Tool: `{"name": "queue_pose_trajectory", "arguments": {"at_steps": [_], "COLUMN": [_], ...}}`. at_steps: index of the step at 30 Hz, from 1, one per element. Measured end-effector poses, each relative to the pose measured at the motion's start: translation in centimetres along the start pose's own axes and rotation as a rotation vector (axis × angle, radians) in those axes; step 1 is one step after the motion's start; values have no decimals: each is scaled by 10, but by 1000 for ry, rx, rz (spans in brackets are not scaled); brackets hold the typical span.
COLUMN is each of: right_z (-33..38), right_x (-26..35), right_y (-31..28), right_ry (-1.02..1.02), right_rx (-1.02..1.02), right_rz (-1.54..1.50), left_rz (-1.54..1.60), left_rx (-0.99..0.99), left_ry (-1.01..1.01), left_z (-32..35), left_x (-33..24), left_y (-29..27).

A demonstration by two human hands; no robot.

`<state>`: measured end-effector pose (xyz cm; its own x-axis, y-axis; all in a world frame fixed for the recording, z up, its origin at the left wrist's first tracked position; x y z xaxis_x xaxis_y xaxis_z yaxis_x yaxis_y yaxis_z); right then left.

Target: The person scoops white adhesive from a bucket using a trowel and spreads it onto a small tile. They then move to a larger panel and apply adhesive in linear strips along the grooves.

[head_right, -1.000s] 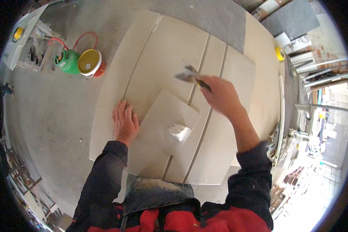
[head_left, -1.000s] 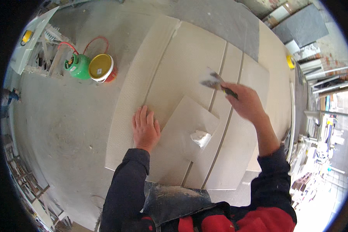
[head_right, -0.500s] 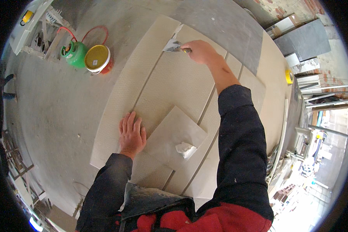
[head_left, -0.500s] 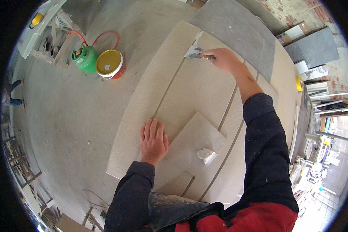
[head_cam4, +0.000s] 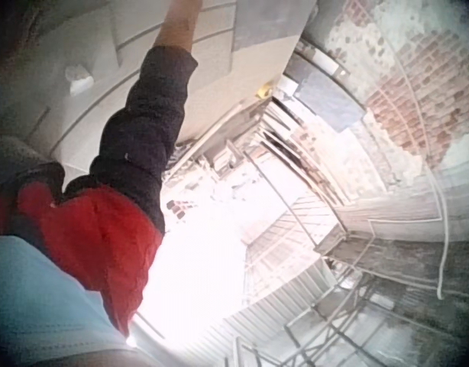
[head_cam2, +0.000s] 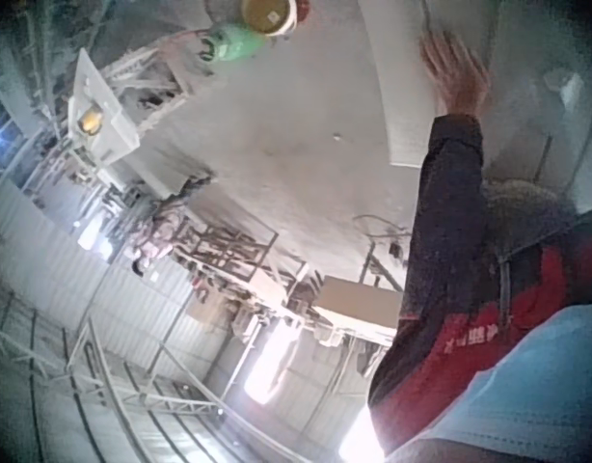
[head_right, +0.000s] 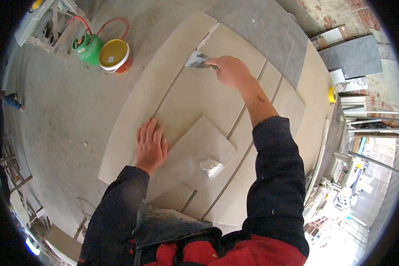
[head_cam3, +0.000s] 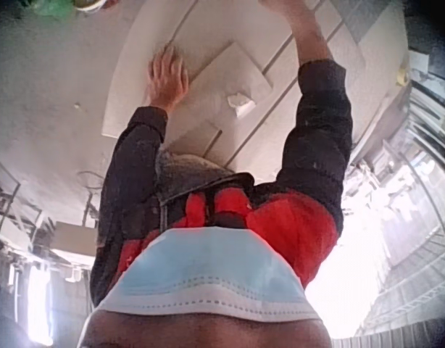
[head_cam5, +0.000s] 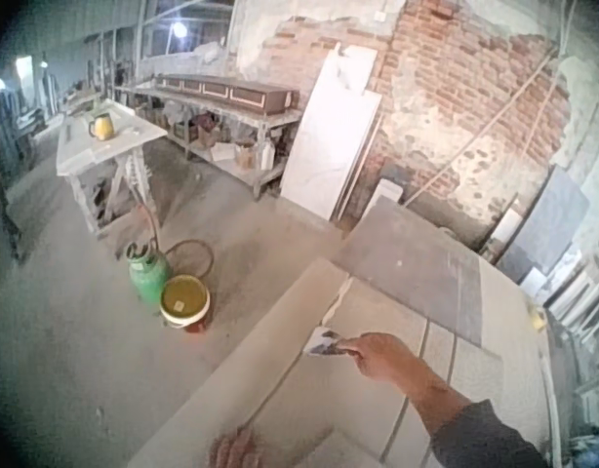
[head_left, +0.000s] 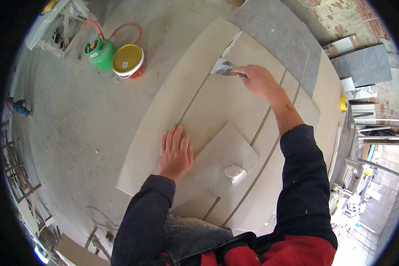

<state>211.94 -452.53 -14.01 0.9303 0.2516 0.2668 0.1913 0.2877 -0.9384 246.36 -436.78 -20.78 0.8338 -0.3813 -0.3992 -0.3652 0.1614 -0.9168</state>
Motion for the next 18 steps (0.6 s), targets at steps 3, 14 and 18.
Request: {"name": "queue_pose_trajectory", "arguments": {"at_steps": [3, 14, 18], "right_z": [2, 119, 238], "right_x": [-12, 68, 113], "right_y": [17, -52, -36], "right_ry": [-10, -103, 264], "right_rx": [-22, -138, 282], "right_rz": [5, -4, -25], "left_rz": [20, -14, -32], "left_rx": [14, 1, -22], "left_ry": [-5, -4, 16], "left_z": [1, 3, 2], "left_x": [0, 5, 1], "left_y": [0, 13, 11]}}
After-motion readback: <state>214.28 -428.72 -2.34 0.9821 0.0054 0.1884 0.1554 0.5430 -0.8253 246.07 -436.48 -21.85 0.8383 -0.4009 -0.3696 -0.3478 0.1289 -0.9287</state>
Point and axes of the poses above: each hand's wrist, its own z-axis away from the middle knuckle, its own y-axis out of the palm, x = y × z, the point moved 1 cm from there along -z, towards the middle knuckle, and after that the axes turned 8 degrees about -y, right-handed, at the moved point
